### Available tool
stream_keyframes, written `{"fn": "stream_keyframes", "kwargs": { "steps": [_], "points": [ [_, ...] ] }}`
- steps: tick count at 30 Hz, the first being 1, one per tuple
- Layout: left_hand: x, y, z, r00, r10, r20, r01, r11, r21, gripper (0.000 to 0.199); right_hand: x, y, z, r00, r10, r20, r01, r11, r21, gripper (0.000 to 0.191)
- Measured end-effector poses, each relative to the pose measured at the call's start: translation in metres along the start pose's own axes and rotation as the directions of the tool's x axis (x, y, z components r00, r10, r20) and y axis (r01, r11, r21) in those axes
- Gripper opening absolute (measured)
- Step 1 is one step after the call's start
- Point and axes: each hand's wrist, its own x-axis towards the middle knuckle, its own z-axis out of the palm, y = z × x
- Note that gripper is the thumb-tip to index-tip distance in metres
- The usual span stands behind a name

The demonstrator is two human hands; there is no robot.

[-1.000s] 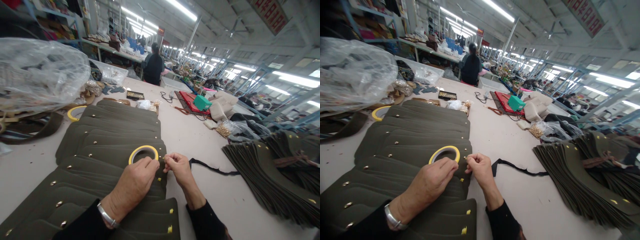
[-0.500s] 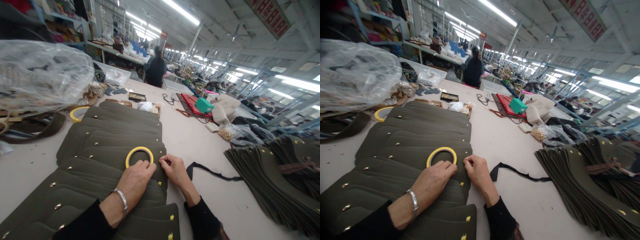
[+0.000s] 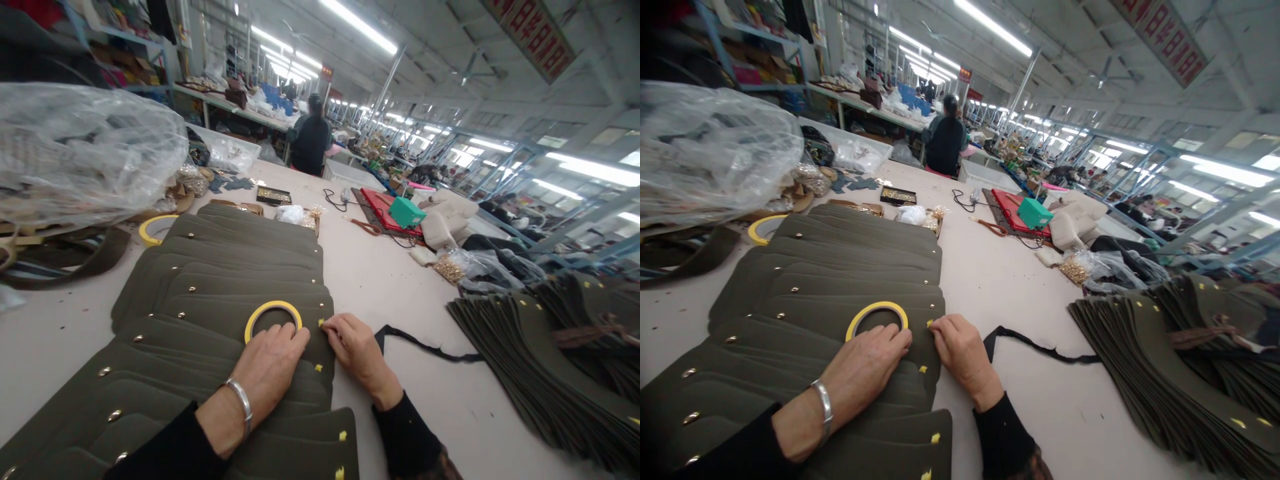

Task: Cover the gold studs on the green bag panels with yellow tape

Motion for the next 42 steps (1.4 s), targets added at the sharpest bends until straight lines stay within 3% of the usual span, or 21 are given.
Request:
{"fn": "stream_keyframes", "kwargs": {
  "steps": [3,9,16,21,24,28,30,35,39,42],
  "points": [
    [0.000,0.000,-0.004,1.000,0.002,0.010,-0.002,1.000,-0.025,0.020,0.004,-0.001,0.005,0.998,-0.004,0.067,0.010,0.996,-0.091,0.018],
    [0.001,-0.002,-0.011,1.000,0.014,0.021,-0.013,0.998,-0.053,0.024,0.014,-0.003,0.012,0.973,0.205,0.107,-0.198,0.978,-0.069,0.012],
    [0.001,0.000,-0.014,0.996,0.046,0.079,-0.040,0.996,-0.078,0.026,0.021,-0.007,0.010,0.934,0.324,0.150,-0.312,0.945,-0.095,0.014],
    [-0.013,-0.003,-0.021,0.984,0.173,-0.052,-0.179,0.971,-0.156,0.027,0.026,-0.015,0.012,0.852,0.501,0.154,-0.490,0.866,-0.106,0.016],
    [-0.016,-0.009,-0.020,0.972,0.194,-0.132,-0.221,0.946,-0.238,0.028,0.022,-0.022,0.005,0.819,0.543,0.184,-0.537,0.839,-0.084,0.018],
    [-0.011,-0.017,-0.009,0.971,0.149,-0.187,-0.203,0.928,-0.313,0.025,0.011,-0.025,-0.012,0.797,0.431,0.424,-0.509,0.856,0.086,0.017],
    [-0.008,-0.019,-0.002,0.965,0.153,-0.213,-0.218,0.918,-0.331,0.024,0.007,-0.022,-0.019,0.818,0.400,0.414,-0.514,0.831,0.212,0.017],
    [-0.006,-0.022,0.002,0.894,0.165,-0.417,-0.308,0.902,-0.303,0.023,0.006,-0.025,-0.027,0.881,0.454,0.131,-0.458,0.751,0.476,0.016],
    [-0.008,-0.021,-0.003,0.886,0.145,-0.441,-0.305,0.898,-0.316,0.045,0.009,-0.043,-0.028,0.978,0.207,0.021,-0.193,0.868,0.458,0.018],
    [-0.010,-0.019,-0.004,0.895,0.109,-0.433,-0.281,0.891,-0.358,0.048,0.011,-0.052,-0.025,0.997,0.065,-0.046,-0.043,0.922,0.384,0.018]
  ]
}}
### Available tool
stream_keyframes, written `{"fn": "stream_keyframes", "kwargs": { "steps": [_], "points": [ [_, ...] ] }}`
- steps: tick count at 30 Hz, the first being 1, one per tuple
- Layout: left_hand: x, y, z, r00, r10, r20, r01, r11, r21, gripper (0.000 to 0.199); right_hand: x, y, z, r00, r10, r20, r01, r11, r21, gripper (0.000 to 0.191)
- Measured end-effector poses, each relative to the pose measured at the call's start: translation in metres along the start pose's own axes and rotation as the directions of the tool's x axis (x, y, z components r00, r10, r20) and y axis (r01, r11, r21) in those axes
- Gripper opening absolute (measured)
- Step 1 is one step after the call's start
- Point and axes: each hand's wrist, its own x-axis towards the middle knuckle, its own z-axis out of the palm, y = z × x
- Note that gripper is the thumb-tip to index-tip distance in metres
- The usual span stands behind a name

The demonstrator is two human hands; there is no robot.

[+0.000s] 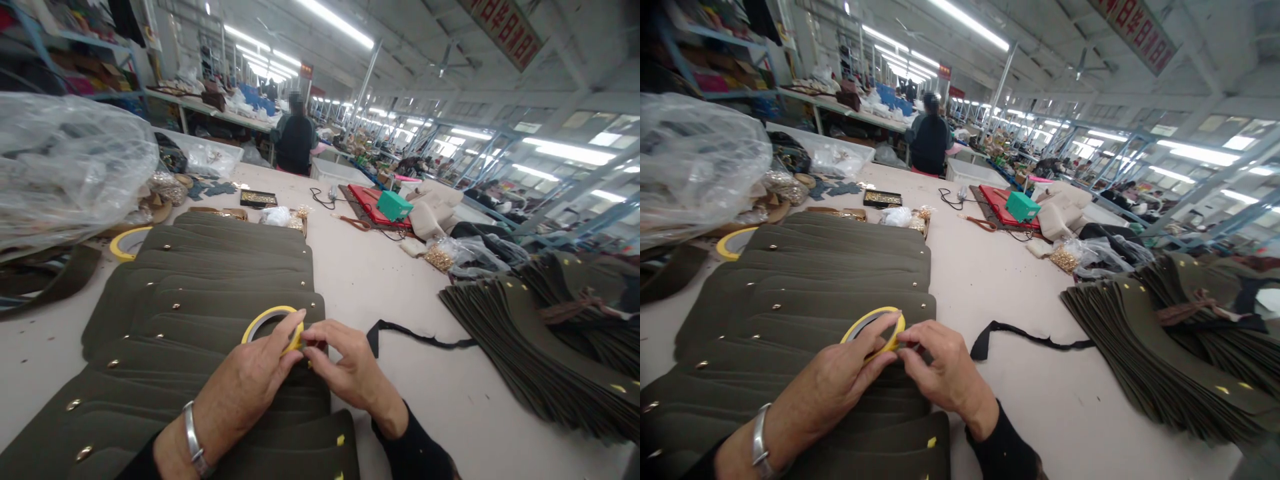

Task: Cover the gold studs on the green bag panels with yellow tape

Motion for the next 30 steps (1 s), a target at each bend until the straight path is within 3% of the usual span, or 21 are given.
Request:
{"fn": "stream_keyframes", "kwargs": {
  "steps": [7,14,16,18,20,22,26,30],
  "points": [
    [-0.002,0.000,0.003,0.997,-0.028,0.078,0.026,0.999,0.020,0.033,-0.005,0.007,0.011,0.981,-0.192,-0.010,0.186,0.962,-0.202,0.013],
    [0.002,0.002,-0.006,0.991,-0.028,0.134,0.017,0.997,0.081,0.021,-0.008,0.004,0.018,0.969,-0.216,-0.119,0.165,0.926,-0.339,0.017],
    [0.003,0.003,-0.007,0.991,-0.020,0.130,0.005,0.993,0.119,0.021,-0.007,0.000,0.020,0.982,-0.108,-0.157,0.060,0.957,-0.282,0.015],
    [0.004,0.005,-0.007,0.995,-0.002,0.103,-0.015,0.986,0.165,0.022,-0.006,-0.005,0.022,0.974,0.124,-0.190,-0.149,0.981,-0.123,0.012],
    [0.004,0.008,-0.006,0.999,0.019,0.051,-0.029,0.978,0.206,0.023,-0.003,-0.008,0.024,0.907,0.392,-0.151,-0.375,0.918,0.130,0.010],
    [0.004,0.011,-0.005,0.999,0.032,0.000,-0.032,0.973,0.230,0.025,0.000,-0.008,0.027,0.826,0.561,-0.054,-0.509,0.783,0.358,0.011],
    [0.000,0.017,-0.001,0.997,0.058,-0.055,-0.045,0.977,0.207,0.027,0.004,0.008,0.023,0.726,0.686,-0.033,-0.570,0.629,0.529,0.017],
    [-0.001,0.015,0.002,0.997,-0.072,0.042,0.059,0.965,0.255,0.020,-0.003,0.034,0.008,0.682,0.722,0.117,-0.684,0.571,0.454,0.026]
  ]
}}
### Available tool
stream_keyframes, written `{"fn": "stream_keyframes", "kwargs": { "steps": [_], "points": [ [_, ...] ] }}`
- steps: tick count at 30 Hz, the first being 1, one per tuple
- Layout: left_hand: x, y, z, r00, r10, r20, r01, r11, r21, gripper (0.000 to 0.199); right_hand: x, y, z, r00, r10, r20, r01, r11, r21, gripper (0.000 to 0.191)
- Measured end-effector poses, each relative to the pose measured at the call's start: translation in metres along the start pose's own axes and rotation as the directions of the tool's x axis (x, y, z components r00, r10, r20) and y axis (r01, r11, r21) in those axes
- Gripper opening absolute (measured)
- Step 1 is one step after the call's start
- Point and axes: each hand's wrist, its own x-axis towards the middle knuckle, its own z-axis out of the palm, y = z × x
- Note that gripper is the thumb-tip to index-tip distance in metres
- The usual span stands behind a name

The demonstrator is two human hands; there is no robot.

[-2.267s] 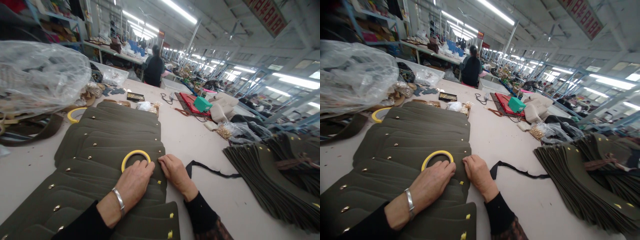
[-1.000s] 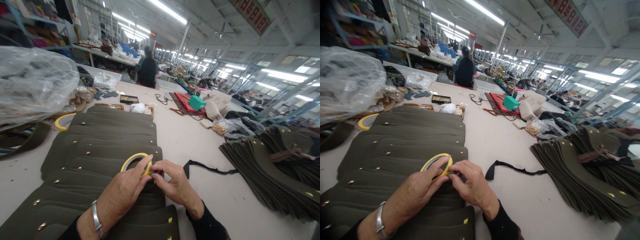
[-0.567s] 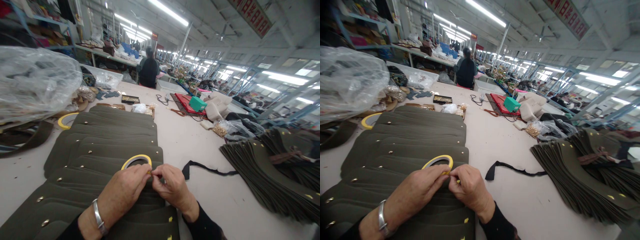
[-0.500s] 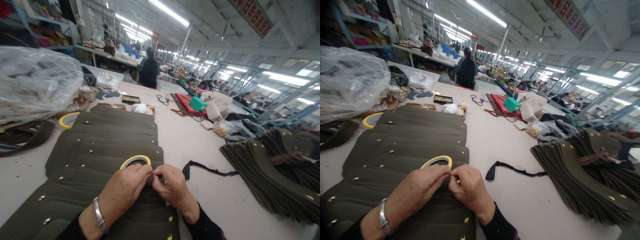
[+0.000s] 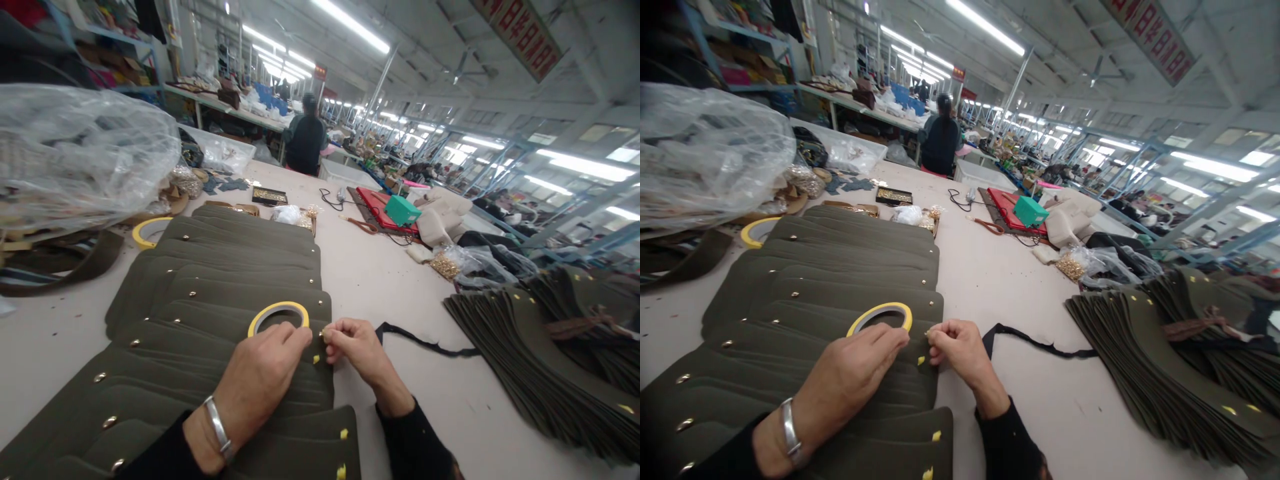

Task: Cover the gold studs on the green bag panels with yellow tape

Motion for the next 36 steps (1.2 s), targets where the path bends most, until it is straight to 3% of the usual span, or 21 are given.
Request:
{"fn": "stream_keyframes", "kwargs": {
  "steps": [4,7,11,14,23,31,36],
  "points": [
    [0.006,-0.002,0.003,0.968,-0.109,0.225,0.087,0.991,0.105,0.019,0.004,0.012,-0.015,0.997,0.014,0.069,-0.001,0.985,-0.173,0.023],
    [0.010,0.000,0.004,0.947,-0.138,0.291,0.099,0.985,0.144,0.023,0.003,0.015,-0.014,0.995,-0.069,0.069,0.088,0.937,-0.337,0.020],
    [0.011,0.001,0.005,0.940,-0.148,0.309,0.107,0.983,0.146,0.023,0.000,0.012,-0.007,0.967,-0.246,0.071,0.244,0.803,-0.543,0.018],
    [0.012,0.000,0.005,0.940,-0.145,0.310,0.106,0.985,0.137,0.022,-0.002,0.009,-0.004,0.936,-0.342,0.089,0.323,0.730,-0.602,0.016],
    [0.011,-0.002,0.008,0.947,-0.140,0.290,0.112,0.987,0.112,0.022,-0.003,0.006,-0.009,0.972,-0.221,0.086,0.227,0.766,-0.601,0.018],
    [0.012,-0.002,0.008,0.946,-0.151,0.287,0.119,0.985,0.124,0.021,-0.003,0.014,-0.001,0.909,-0.405,0.097,0.360,0.645,-0.674,0.014],
    [0.013,-0.002,0.009,0.943,-0.158,0.292,0.128,0.984,0.121,0.021,0.001,0.013,0.002,0.920,-0.384,0.074,0.328,0.654,-0.682,0.015]
  ]
}}
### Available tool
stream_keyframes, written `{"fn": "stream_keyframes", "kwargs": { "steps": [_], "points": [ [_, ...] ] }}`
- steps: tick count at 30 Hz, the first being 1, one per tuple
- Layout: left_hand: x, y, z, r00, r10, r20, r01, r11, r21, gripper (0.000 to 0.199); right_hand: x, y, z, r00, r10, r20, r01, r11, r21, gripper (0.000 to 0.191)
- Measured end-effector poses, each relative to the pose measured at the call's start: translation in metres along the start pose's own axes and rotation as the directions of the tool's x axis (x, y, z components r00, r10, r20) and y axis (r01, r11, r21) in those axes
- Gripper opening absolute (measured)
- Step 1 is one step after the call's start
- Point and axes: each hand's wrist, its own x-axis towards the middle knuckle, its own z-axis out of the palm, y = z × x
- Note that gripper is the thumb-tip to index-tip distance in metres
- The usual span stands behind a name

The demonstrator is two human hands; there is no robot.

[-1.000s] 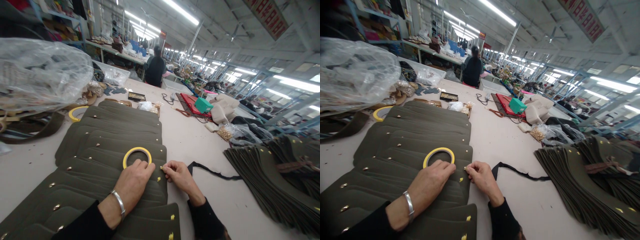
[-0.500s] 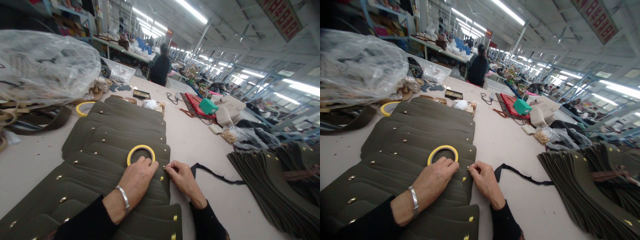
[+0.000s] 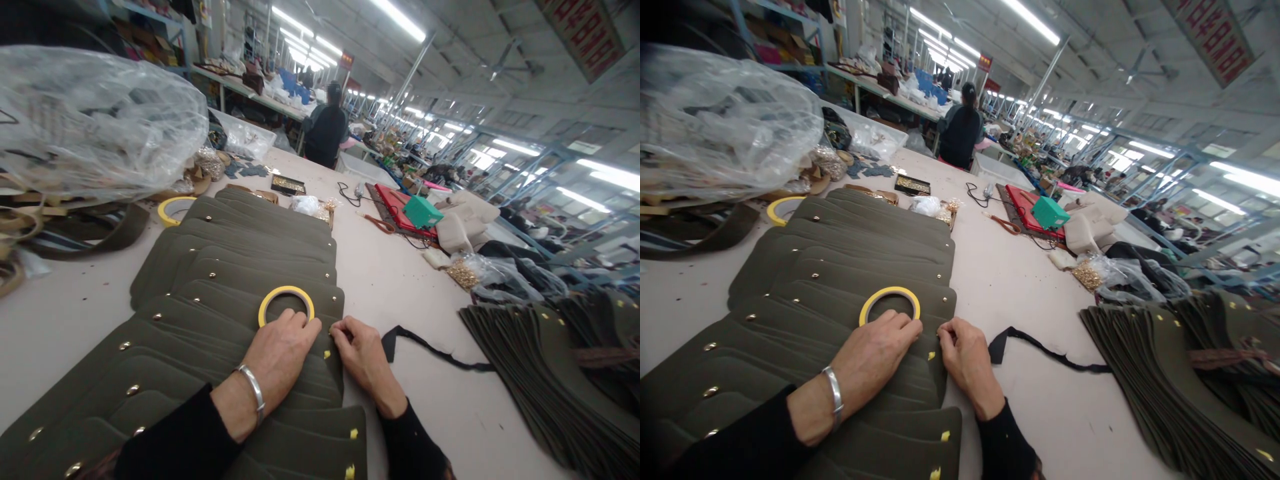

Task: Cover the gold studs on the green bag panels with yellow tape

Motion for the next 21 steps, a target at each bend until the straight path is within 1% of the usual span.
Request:
{"fn": "stream_keyframes", "kwargs": {
  "steps": [3,5,6,8,9,10,12,14,15,17,18,21],
  "points": [
    [0.000,0.000,0.001,1.000,-0.006,-0.004,0.006,1.000,0.000,0.020,0.003,0.002,0.000,0.999,0.024,0.026,-0.025,1.000,0.014,0.015],
    [-0.001,0.000,0.001,1.000,-0.009,-0.001,0.009,1.000,0.000,0.019,0.003,0.006,-0.001,0.999,0.030,0.040,-0.033,0.997,0.067,0.009],
    [-0.001,0.000,0.001,1.000,-0.010,-0.001,0.010,1.000,-0.001,0.019,0.003,0.008,-0.002,0.998,0.037,0.045,-0.042,0.993,0.113,0.011],
    [-0.002,0.000,0.001,1.000,-0.012,-0.001,0.012,1.000,-0.006,0.019,0.002,0.014,-0.005,0.998,0.045,0.040,-0.053,0.977,0.207,0.023],
    [-0.002,0.000,0.000,1.000,-0.014,0.000,0.014,1.000,-0.008,0.019,0.001,0.016,-0.008,0.999,0.027,0.025,-0.032,0.974,0.224,0.023],
    [-0.002,0.000,0.000,1.000,-0.013,0.000,0.013,1.000,-0.011,0.019,0.000,0.017,-0.011,1.000,-0.018,0.005,0.017,0.978,0.210,0.019],
    [-0.001,-0.001,0.000,1.000,-0.003,-0.002,0.003,1.000,-0.016,0.019,-0.002,0.018,-0.016,0.986,-0.167,-0.020,0.169,0.980,0.106,0.012],
    [-0.001,-0.003,0.000,1.000,0.020,-0.015,-0.021,1.000,-0.013,0.018,-0.003,0.016,-0.019,0.952,-0.306,0.022,0.307,0.952,-0.015,0.013],
    [0.000,-0.004,0.001,0.999,0.038,-0.025,-0.038,0.999,-0.008,0.017,-0.003,0.014,-0.019,0.938,-0.343,0.058,0.346,0.936,-0.060,0.013],
    [0.002,-0.006,0.002,0.996,0.069,-0.050,-0.069,0.998,0.004,0.016,-0.003,0.011,-0.016,0.927,-0.356,0.120,0.370,0.919,-0.135,0.015],
    [0.003,-0.007,0.003,0.994,0.086,-0.062,-0.086,0.996,0.009,0.015,-0.002,0.009,-0.013,0.931,-0.338,0.136,0.358,0.919,-0.168,0.015],
    [0.005,-0.009,0.004,0.989,0.122,-0.085,-0.120,0.992,0.025,0.016,0.002,0.006,-0.006,0.967,-0.218,0.132,0.244,0.941,-0.235,0.013]
  ]
}}
